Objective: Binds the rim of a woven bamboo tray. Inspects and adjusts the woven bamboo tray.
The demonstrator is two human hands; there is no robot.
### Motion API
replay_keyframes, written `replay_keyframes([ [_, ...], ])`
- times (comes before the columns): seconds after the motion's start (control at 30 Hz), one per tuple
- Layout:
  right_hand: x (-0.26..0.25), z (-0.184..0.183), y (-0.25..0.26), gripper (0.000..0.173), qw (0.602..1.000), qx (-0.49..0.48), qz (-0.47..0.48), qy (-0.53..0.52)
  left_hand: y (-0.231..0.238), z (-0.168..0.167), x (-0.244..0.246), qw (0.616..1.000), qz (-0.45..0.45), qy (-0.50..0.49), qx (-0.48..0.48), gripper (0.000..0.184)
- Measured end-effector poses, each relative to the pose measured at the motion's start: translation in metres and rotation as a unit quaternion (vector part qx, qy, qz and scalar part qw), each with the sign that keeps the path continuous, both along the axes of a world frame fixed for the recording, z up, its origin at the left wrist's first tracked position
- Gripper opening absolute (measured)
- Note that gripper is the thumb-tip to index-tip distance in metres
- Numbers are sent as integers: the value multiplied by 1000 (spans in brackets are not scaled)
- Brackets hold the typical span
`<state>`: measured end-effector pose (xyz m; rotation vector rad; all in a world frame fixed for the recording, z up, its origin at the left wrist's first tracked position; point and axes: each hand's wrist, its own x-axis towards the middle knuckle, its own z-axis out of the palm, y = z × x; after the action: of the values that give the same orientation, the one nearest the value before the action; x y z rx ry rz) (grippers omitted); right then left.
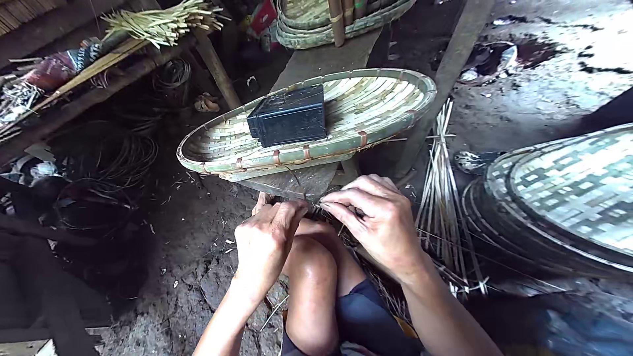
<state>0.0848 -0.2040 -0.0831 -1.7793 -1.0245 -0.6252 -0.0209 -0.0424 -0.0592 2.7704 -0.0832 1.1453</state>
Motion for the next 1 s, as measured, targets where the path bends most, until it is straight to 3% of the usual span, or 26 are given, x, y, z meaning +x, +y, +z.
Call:
replay_keyframes([
  [0.27,7,18,9,12,998,39,-9,-52,4,16,15,998,-18,-23,-47,14],
  [0.4,38,41,5,21,987,99,-80,-100,7,26,31,996,-8,-72,-61,15],
  [0.5,60,47,6,25,985,119,-69,-101,7,26,34,994,-3,-90,-61,15],
  [0.73,66,44,9,27,990,88,-46,-99,7,22,33,993,-8,-102,-64,15],
  [1.0,65,43,11,29,990,87,-53,-97,-5,22,38,991,53,-118,-39,15],
])
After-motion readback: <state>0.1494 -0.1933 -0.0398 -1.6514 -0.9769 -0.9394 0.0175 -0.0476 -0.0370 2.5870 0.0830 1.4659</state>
